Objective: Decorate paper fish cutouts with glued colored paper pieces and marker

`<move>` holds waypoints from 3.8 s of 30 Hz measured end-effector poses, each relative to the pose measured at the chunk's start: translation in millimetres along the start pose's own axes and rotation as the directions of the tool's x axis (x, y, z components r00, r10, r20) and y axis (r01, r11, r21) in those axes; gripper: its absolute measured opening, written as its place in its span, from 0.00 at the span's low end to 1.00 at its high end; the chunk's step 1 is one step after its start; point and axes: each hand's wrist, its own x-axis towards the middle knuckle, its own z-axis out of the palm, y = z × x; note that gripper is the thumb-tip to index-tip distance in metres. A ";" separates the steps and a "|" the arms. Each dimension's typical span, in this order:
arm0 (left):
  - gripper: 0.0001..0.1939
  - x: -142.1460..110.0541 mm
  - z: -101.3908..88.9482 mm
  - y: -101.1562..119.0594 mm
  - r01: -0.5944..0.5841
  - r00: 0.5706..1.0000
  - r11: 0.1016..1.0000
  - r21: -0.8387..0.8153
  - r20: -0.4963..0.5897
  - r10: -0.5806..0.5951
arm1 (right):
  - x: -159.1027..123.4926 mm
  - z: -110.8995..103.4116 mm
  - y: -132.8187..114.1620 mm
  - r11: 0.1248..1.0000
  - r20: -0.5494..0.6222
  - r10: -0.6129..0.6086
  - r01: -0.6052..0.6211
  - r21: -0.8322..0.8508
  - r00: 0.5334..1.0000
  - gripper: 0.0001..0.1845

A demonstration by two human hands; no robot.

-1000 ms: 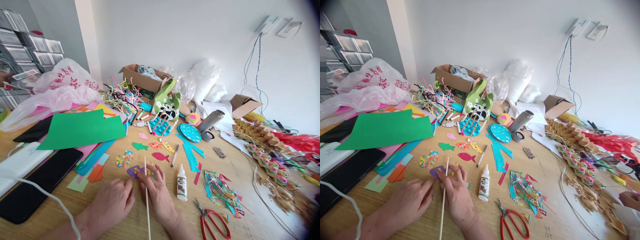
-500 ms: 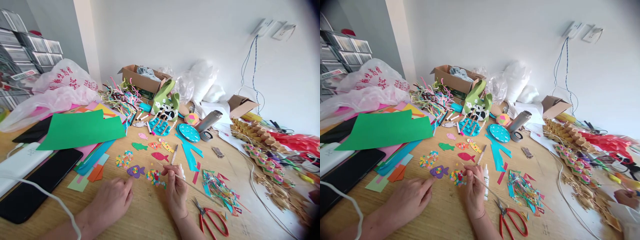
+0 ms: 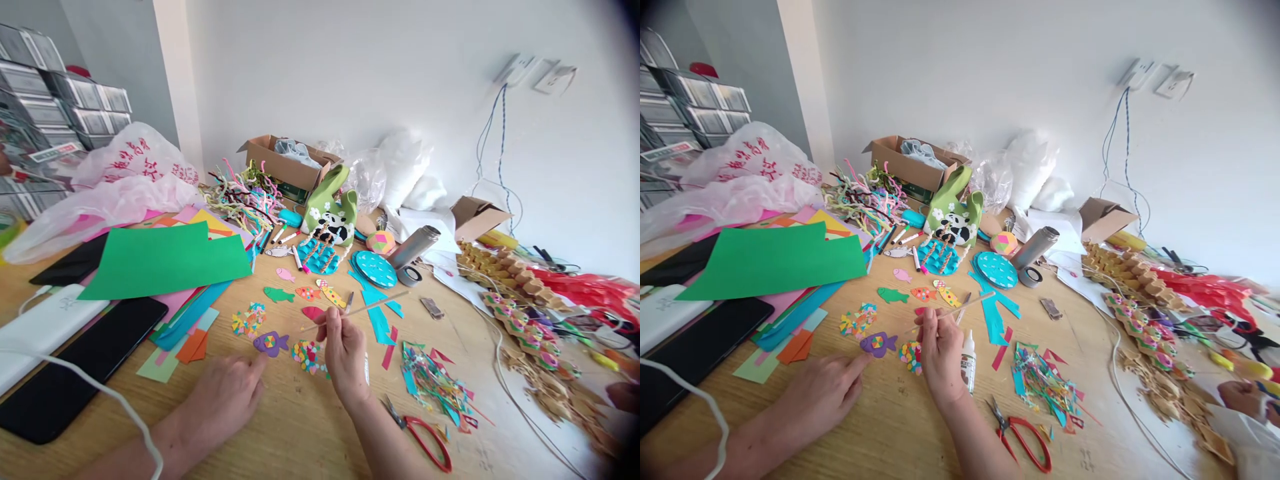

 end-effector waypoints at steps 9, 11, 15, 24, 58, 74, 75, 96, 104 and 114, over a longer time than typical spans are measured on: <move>0.19 0.5 -2.5 -0.2 0.012 1.000 1.000 -0.001 -0.018 -0.012 | -18.2 29.4 17.4 0.981 0.246 -0.188 0.192 0.009 0.951 0.29; 0.18 0.5 -2.6 -0.1 0.010 1.000 1.000 0.011 -0.021 -0.010 | -20.3 30.9 18.3 0.961 0.277 -0.260 0.275 -0.016 0.925 0.29; 0.18 0.4 -3.3 0.5 -0.004 1.000 1.000 0.026 -0.026 0.005 | -20.0 32.4 18.1 0.934 0.294 -0.318 0.351 -0.067 0.902 0.28; 0.18 0.0 -2.9 -0.1 0.005 1.000 0.999 0.038 -0.020 -0.005 | -20.9 34.1 16.6 0.904 0.317 -0.388 0.425 -0.052 0.865 0.25; 0.19 0.6 -2.6 -0.9 0.002 1.000 1.000 0.021 0.021 -0.002 | -20.9 37.1 24.8 0.910 0.292 -0.377 0.410 -0.056 0.879 0.20; 0.18 0.0 -6.9 -5.7 0.050 0.999 0.999 0.009 -0.002 -0.050 | -21.1 37.6 22.7 0.910 0.308 -0.388 0.415 -0.022 0.869 0.21; 0.18 0.2 -7.0 -5.9 0.050 0.999 0.999 0.009 -0.002 -0.050 | -20.8 37.2 22.3 0.910 0.304 -0.391 0.415 -0.017 0.869 0.22; 0.22 0.4 -6.5 -4.3 -0.035 0.991 0.999 -0.032 -0.134 0.030 | -19.3 36.0 14.2 0.889 0.296 -0.436 0.459 -0.008 0.850 0.22; 0.21 1.4 -7.2 -5.5 -0.044 0.989 0.998 -0.042 -0.140 0.038 | 0.4 10.7 26.5 0.983 -0.082 -0.180 0.176 -0.052 0.980 0.24; 0.21 2.1 -3.8 -7.6 -0.086 0.985 0.995 -0.052 -0.154 0.077 | 9.0 7.3 17.6 1.000 -0.147 -0.016 0.014 -0.013 0.989 0.22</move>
